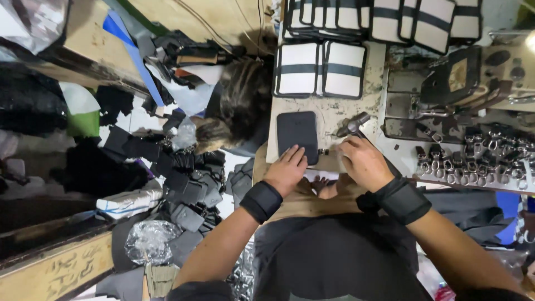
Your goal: The person assembles small card-holder wallets at a workbench. They dip small black components into a container of glue, press them onto white wallet bodies with black elastic bands, tap the pieces with a hammer, and stack the finished wallets with a pile of completed units.
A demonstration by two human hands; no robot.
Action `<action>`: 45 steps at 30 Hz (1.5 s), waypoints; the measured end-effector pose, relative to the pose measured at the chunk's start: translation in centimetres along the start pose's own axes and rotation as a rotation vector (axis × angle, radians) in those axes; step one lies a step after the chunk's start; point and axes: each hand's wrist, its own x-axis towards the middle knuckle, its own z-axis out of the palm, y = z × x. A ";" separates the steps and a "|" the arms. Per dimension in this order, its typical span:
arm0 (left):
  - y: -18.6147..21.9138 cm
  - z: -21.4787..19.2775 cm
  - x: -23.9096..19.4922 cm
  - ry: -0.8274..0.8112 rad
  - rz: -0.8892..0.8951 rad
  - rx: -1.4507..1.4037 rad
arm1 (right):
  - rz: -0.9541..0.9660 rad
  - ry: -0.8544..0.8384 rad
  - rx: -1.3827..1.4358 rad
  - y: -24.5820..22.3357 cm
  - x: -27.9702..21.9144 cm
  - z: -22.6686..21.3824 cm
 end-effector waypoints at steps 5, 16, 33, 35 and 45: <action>-0.4 -1.1 0.8 -0.132 0.021 -0.055 | -0.042 0.008 -0.121 -0.9 0.1 0.8; -0.6 0.3 0.0 -0.323 -0.018 -0.158 | -0.118 0.148 -0.220 0.8 1.1 5.7; -0.2 -1.5 1.6 -0.639 -0.075 -0.213 | -0.154 0.213 -0.240 0.9 1.0 6.1; 0.1 -2.1 1.8 -0.594 -0.084 -0.201 | -0.156 0.209 -0.202 0.2 0.8 4.1; 0.8 -0.5 1.0 -0.514 -0.134 -0.211 | 0.175 0.236 -0.254 4.5 -2.7 0.7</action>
